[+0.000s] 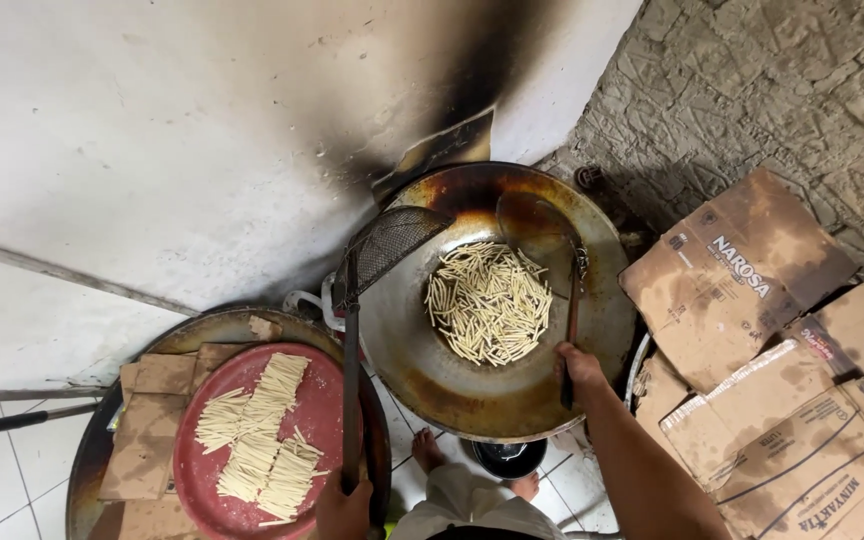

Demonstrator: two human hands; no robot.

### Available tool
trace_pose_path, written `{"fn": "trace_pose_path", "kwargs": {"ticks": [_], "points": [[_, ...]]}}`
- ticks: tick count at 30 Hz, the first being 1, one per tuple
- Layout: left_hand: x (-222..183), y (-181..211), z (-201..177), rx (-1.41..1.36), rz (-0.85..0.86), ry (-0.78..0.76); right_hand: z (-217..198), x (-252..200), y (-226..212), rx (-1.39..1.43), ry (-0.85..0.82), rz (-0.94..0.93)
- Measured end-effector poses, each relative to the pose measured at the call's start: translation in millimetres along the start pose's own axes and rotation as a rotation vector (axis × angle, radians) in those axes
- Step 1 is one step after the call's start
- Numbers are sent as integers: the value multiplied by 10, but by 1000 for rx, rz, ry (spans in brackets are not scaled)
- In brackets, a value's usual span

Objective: Frying a batch of noodles in a large wok using a metal strainer and a wooden spatula to ensure even cooking.

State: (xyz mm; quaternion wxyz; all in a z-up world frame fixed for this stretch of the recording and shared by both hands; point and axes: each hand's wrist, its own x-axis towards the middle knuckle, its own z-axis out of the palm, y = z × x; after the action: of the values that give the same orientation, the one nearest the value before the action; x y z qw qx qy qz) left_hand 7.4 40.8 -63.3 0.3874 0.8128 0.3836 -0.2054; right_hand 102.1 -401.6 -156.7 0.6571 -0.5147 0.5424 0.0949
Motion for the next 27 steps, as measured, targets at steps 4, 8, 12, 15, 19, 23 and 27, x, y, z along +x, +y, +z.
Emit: {"fn": "trace_pose_path", "kwargs": {"ticks": [4,8,12,15,19,23,27], "points": [[-369,220,-6,-96,-63,11,-253,-59,-10,-238,99,-29],[-162,-183,250,-19,-28,9,-428,-421,-81,-539,109,-42],[-213,-402,409,20,-62,36,-529,-990,-203,-478,63,-85],[-616,-105,379,-81,-171,54,-526,-822,-162,-425,36,-117],[-851,34,314,14,-234,-45,-371,-425,-208,-385,18,-120],[-714,-218,488,62,-204,51,-244,-157,-162,-272,10,-156],[-754,-385,652,26,-203,65,-304,95,-127,-415,-19,-285]]}}
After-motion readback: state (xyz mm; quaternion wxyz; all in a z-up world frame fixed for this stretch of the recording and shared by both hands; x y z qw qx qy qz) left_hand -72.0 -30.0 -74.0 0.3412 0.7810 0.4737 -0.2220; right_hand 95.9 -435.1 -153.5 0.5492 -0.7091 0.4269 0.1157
